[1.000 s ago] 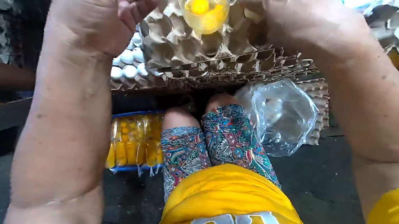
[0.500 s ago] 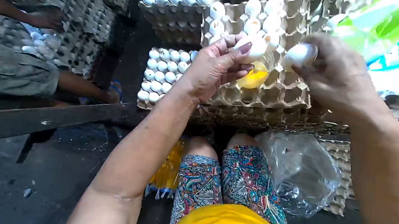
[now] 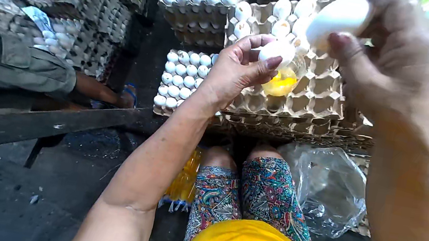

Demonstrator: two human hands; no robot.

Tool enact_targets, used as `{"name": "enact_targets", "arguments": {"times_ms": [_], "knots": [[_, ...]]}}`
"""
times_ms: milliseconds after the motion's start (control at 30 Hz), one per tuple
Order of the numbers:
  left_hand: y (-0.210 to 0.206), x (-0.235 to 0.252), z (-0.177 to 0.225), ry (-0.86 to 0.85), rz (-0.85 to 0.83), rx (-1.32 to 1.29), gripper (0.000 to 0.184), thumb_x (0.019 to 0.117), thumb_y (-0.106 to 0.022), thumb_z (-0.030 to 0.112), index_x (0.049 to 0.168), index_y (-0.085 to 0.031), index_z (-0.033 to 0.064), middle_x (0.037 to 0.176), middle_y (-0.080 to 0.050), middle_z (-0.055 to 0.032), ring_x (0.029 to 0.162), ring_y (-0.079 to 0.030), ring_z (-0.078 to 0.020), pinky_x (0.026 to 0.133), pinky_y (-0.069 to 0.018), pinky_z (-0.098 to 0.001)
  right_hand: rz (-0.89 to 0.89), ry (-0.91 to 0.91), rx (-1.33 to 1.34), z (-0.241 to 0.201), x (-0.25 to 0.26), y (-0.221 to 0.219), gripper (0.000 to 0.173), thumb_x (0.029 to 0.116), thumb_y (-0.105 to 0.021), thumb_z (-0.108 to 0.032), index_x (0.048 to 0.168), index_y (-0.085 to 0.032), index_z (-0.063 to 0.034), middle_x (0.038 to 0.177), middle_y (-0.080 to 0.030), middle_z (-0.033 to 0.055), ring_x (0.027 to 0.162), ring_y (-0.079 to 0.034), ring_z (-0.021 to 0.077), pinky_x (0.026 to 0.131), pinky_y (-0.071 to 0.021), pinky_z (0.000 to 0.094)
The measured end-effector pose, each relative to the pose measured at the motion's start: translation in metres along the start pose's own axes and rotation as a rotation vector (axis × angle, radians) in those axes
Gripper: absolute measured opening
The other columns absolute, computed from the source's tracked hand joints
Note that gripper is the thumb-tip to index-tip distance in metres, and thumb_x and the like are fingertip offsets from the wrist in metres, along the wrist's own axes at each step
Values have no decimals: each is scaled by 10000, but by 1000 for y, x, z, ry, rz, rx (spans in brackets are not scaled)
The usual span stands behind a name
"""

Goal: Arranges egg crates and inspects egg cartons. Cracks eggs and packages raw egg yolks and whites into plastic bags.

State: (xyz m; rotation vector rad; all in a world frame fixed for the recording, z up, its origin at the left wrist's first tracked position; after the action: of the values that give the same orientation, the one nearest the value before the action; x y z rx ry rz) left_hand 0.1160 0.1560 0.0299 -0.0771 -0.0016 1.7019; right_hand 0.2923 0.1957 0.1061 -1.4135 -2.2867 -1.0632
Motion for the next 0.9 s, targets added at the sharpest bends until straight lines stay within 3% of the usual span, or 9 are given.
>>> {"name": "enact_targets", "arguments": {"times_ms": [100,233,333,600,700,767,833,900], "knots": [[3,0,0,14,3,5,429,961,-688,41,1365,-545,46,1103,-697,-88,905,-724,-155,820,-623,-290,44,-56,-139,17,-7,16,455,1037,-602,-297,1377,-543,0,1264,-623,143,1071,-672,135,900,-593,290],[1,-1,3,0,-50,36,415,975,-671,58,1371,-546,60,1155,-685,-72,992,-703,-149,847,-606,-302,-122,-265,-463,62,-26,-3,484,1012,-624,-192,1427,-507,28,1290,-558,349,1126,-605,508,930,-488,653],[1,0,5,-15,-70,60,395,971,-670,43,1349,-554,49,1126,-689,-62,974,-696,-131,839,-594,-280,-254,-360,-560,94,-39,-24,484,978,-657,-93,1414,-505,53,1317,-537,374,1170,-564,590,927,-464,726],[2,6,11,-62,-127,126,402,955,-685,22,1336,-556,21,1103,-688,-67,958,-696,-123,860,-598,-285,-479,-344,-628,106,-39,-38,373,969,-663,-90,1330,-635,0,1285,-600,322,1227,-552,543,954,-462,697],[0,7,14,-85,-161,163,415,948,-686,10,1342,-557,14,1131,-688,-78,980,-690,-124,856,-591,-275,-386,-241,-480,86,-29,-25,417,1013,-633,-191,1384,-601,-3,1361,-584,294,1210,-591,502,981,-461,691],[-3,6,15,-99,-204,176,436,945,-694,16,1359,-558,6,1164,-679,-92,1033,-685,-141,888,-594,-294,-276,-176,-331,63,-19,-15,394,1040,-582,-276,1342,-632,-26,1248,-665,223,1027,-696,339,893,-554,542],[-9,6,16,-119,-243,196,437,938,-708,24,1352,-568,-1,1178,-678,-92,1055,-684,-141,900,-597,-299,-276,-227,-136,50,-11,-16,389,1038,-568,-365,1315,-655,-107,1162,-713,51,899,-714,91,801,-606,309],[-14,5,19,-134,-265,211,446,934,-713,22,1355,-570,-7,1185,-679,-88,1053,-686,-132,908,-595,-287,-353,-288,56,44,-3,-28,383,1019,-615,-341,1324,-663,-115,1110,-752,-14,842,-727,41,723,-628,261]]}}
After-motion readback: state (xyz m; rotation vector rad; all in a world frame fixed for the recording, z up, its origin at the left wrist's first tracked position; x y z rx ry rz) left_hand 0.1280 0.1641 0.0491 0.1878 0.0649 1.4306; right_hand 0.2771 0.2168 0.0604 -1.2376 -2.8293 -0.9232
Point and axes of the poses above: each hand's wrist, its own x-axis towards the middle knuckle, its own y-axis out of the back of the hand, z = x × y, the point moved 10 cm from there along x, towards the middle knuckle
